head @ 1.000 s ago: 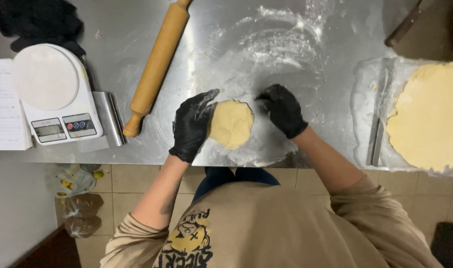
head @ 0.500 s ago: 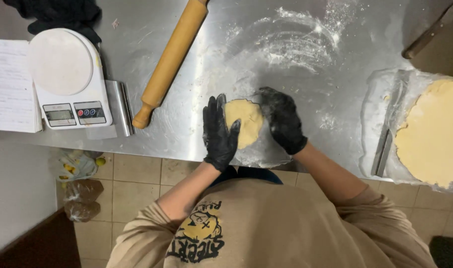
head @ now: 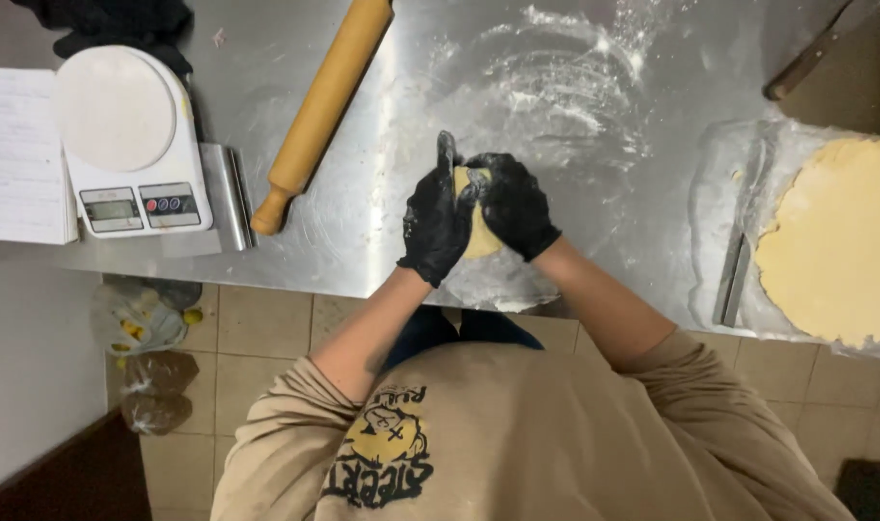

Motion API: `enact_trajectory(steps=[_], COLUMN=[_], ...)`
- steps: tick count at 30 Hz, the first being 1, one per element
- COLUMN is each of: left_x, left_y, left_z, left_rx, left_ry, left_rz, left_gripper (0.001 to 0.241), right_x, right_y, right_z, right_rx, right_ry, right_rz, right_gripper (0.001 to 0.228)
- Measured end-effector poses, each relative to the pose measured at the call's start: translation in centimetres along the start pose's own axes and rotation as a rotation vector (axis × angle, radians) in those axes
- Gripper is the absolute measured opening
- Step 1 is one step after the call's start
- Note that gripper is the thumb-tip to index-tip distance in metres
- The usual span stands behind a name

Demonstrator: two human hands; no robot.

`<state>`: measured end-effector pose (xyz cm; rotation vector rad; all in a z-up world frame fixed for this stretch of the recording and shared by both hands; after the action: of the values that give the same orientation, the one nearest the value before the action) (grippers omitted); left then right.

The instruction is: Rolling out dough on a floured workbench using a wooden rolling pin.

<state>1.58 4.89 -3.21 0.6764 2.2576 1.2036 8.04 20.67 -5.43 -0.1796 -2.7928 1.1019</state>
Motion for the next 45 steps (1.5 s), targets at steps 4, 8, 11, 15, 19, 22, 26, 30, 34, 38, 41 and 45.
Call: enact_trajectory(steps=[4, 8, 11, 15, 19, 22, 26, 30, 34, 38, 41, 45], left_x=[-2.9, -5.2, -4.2, -3.1, -3.4, -0.5, -1.9, -2.9, -1.2, -1.5, -1.1, 0.5], left_y=[0.2, 1.0, 2.6, 0.8, 2.9, -0.1, -5.0, -4.2, -4.6, -4.9, -3.8, -5.7], left_z=[-2.5, 0.0, -0.8, 0.0, -3.2, -5.9, -8.4, -5.3, -2.4, -1.9, -3.1, -3.8], left_rx=[0.235, 0.302, 0.047, -0.098, -0.070, 0.037, 0.178, 0.183, 0.225, -0.032, -0.041, -0.125], left_ry=[0.227, 0.244, 0.068, 0.217, 0.119, 0.148, 0.012, 0.084, 0.038, 0.027, 0.025, -0.025], left_rz=[0.297, 0.168, -0.092, 0.114, 0.054, 0.337, 0.416, 0.203, 0.011, -0.150, -0.101, -0.028], left_gripper=[0.101, 0.113, 0.069, 0.067, 0.112, 0.116, 0.092, 0.076, 0.049, 0.043, 0.044, 0.040], right_x=[2.7, 3.2, 4.3, 6.6, 6.2, 7.0, 5.1, 4.7, 6.5, 8.2, 7.9, 5.9], right_y=[-0.3, -4.2, -4.7, -4.0, -4.5, -1.2, -3.1, -0.1, -5.0, -6.8, -5.9, -2.8], right_z=[-3.0, -0.2, 0.2, 0.8, -0.1, -1.4, -3.2, 1.6, 1.2, 0.5, 1.1, -1.2], right_rx=[-0.239, -0.191, -0.281, -0.369, -0.280, -0.130, -0.309, -0.356, -0.355, -0.477, -0.435, -0.188], right_ry=[0.023, -0.151, -0.400, -0.544, -0.499, -0.493, -0.337, -0.091, -0.193, -0.526, -0.448, -0.490], right_rz=[-0.264, -0.107, 0.120, 0.285, 0.364, 0.280, 0.214, -0.119, -0.070, 0.235, 0.288, 0.292], right_gripper=[0.037, 0.027, 0.029, 0.039, 0.049, 0.051, 0.051, 0.040, 0.038, 0.049, 0.053, 0.059])
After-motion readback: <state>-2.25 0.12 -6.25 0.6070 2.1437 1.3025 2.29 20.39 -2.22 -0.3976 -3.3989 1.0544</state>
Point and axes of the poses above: each hand's wrist, its own x-axis towards the middle knuckle, its own z-axis out of the palm, y = z × x, the point moved 1 cm from there along x, towards the middle knuckle, and after that the axes turned 7 degrees about -y, right-handed, at the moved point
